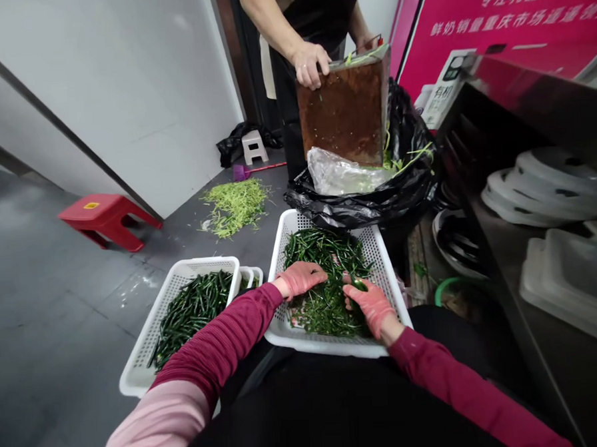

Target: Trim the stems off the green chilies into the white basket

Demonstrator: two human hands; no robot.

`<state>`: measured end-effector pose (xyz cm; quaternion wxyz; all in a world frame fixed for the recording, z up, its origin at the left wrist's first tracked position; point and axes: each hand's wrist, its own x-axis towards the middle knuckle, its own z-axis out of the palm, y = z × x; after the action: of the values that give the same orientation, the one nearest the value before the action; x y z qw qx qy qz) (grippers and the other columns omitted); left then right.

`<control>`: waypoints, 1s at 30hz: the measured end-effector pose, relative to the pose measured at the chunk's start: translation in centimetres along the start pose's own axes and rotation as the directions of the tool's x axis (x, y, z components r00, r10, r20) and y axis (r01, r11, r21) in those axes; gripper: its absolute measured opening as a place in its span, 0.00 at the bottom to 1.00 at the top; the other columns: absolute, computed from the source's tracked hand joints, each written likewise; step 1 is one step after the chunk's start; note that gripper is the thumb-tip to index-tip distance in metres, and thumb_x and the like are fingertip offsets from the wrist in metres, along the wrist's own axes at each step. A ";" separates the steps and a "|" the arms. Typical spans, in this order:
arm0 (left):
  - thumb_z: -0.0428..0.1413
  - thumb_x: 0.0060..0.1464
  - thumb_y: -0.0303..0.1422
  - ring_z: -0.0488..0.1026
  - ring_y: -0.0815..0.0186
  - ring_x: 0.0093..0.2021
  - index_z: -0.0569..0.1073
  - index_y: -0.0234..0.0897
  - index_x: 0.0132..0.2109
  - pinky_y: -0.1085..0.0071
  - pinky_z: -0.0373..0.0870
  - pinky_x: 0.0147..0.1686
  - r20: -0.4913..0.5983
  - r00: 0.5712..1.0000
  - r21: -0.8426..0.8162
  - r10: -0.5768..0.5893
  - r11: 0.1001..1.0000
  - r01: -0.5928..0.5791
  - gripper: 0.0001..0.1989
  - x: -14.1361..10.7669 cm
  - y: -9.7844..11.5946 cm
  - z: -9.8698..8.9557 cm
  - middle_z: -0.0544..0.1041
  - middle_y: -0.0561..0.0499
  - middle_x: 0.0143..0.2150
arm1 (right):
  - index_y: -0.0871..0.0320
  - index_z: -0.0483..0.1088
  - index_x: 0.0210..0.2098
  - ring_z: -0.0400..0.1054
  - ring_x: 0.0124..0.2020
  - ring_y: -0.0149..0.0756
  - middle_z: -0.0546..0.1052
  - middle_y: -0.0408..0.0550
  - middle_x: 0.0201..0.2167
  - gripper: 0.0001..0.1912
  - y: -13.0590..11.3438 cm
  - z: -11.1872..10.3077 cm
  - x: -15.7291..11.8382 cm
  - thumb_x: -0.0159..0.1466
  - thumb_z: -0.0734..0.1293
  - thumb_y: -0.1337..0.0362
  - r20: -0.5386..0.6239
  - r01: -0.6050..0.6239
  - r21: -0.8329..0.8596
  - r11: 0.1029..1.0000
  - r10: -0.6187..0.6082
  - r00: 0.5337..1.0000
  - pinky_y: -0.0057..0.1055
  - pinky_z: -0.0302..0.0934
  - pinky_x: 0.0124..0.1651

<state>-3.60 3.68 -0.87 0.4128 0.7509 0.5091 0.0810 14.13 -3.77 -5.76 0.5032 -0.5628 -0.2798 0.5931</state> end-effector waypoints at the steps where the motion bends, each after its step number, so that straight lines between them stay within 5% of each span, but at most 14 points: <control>1: 0.49 0.48 0.43 0.66 0.72 0.26 0.74 0.37 0.31 0.78 0.61 0.25 0.017 1.000 -0.034 -0.006 0.999 0.007 0.16 -0.3 0.3 -0.2 0.72 0.56 0.26 | 0.57 0.71 0.36 0.64 0.22 0.30 0.73 0.40 0.22 0.18 -0.3 0.1 0.3 0.44 0.71 0.62 0.010 0.081 -0.120 0.990 -0.080 0.997 0.29 0.59 0.27; 5: 0.51 0.45 0.42 0.55 0.75 0.16 0.73 0.34 0.29 0.77 0.51 0.14 0.118 0.992 -0.136 -0.042 0.989 0.058 0.14 -1.4 0.9 -0.1 0.61 0.58 0.16 | 0.54 0.75 0.30 0.67 0.32 0.34 0.76 0.42 0.29 0.15 -1.3 0.5 0.9 0.40 0.73 0.63 0.132 0.286 -0.440 0.851 -0.253 0.958 0.30 0.59 0.39; 8: 0.50 0.47 0.40 0.54 0.74 0.15 0.73 0.35 0.31 0.76 0.51 0.15 0.144 0.988 -0.038 -0.060 0.997 0.066 0.13 -1.8 1.3 0.7 0.60 0.58 0.15 | 0.55 0.73 0.23 0.64 0.22 0.31 0.73 0.40 0.19 0.10 -1.1 0.8 0.7 0.40 0.73 0.62 0.198 0.203 -0.523 0.827 -0.114 0.974 0.29 0.58 0.30; 11: 0.51 0.47 0.39 0.65 0.70 0.24 0.73 0.35 0.29 0.75 0.59 0.23 0.080 0.997 0.188 -0.022 0.982 0.006 0.12 -1.6 2.0 1.6 0.69 0.52 0.22 | 0.57 0.71 0.24 0.60 0.16 0.29 0.71 0.39 0.15 0.10 -0.2 1.3 -0.2 0.42 0.72 0.62 0.196 -0.034 -0.382 0.924 0.117 0.974 0.28 0.54 0.22; 15: 0.49 0.50 0.39 0.69 0.63 0.33 0.71 0.33 0.24 0.71 0.62 0.31 -0.045 0.992 0.339 -0.121 0.932 0.129 0.15 -0.8 2.3 2.2 0.72 0.46 0.27 | 0.58 0.67 0.23 0.61 0.15 0.30 0.70 0.40 0.14 0.08 0.8 1.5 -1.3 0.45 0.70 0.64 0.102 -0.263 -0.002 0.965 0.261 0.960 0.27 0.54 0.18; 19: 0.44 0.53 0.44 0.65 0.72 0.22 0.70 0.36 0.32 0.76 0.60 0.24 -0.061 0.996 -0.078 -0.067 0.995 0.062 0.17 -1.4 1.0 1.7 0.68 0.53 0.21 | 0.59 0.64 0.21 0.62 0.15 0.30 0.70 0.43 0.15 0.08 0.4 0.9 -1.3 0.51 0.67 0.64 0.263 -0.397 0.217 0.892 0.338 0.904 0.27 0.55 0.17; 23: 0.42 0.53 0.47 0.55 0.76 0.13 0.66 0.35 0.35 0.79 0.53 0.15 0.012 1.000 -0.539 0.003 0.843 0.004 0.19 -3.5 0.6 2.0 0.59 0.59 0.14 | 0.61 0.68 0.29 0.62 0.17 0.27 0.71 0.43 0.19 0.06 -0.1 0.6 -1.1 0.51 0.67 0.65 0.326 -0.406 0.313 0.859 0.304 0.895 0.25 0.56 0.18; 27: 0.50 0.48 0.43 0.54 0.77 0.12 0.66 0.34 0.30 0.80 0.50 0.13 0.157 0.987 -0.630 0.041 0.773 0.068 0.15 -5.1 1.3 3.1 0.60 0.60 0.13 | 0.61 0.70 0.33 0.63 0.18 0.27 0.70 0.42 0.19 0.12 -0.4 1.1 -1.1 0.49 0.70 0.65 0.292 -0.386 0.332 0.860 0.296 0.910 0.25 0.59 0.20; 30: 0.50 0.48 0.44 0.55 0.76 0.13 0.67 0.34 0.33 0.79 0.53 0.14 0.074 0.994 -0.630 -0.077 0.769 0.106 0.16 -5.3 0.8 3.1 0.60 0.60 0.14 | 0.62 0.69 0.31 0.62 0.18 0.28 0.70 0.42 0.18 0.14 -0.9 1.0 -1.1 0.45 0.72 0.65 0.136 -0.222 0.279 0.934 0.191 0.972 0.25 0.58 0.19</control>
<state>-3.78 -2.50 -0.75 0.6557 0.5444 0.4789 0.2107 13.25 -4.20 -4.35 0.4999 -0.4760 -0.1548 0.7067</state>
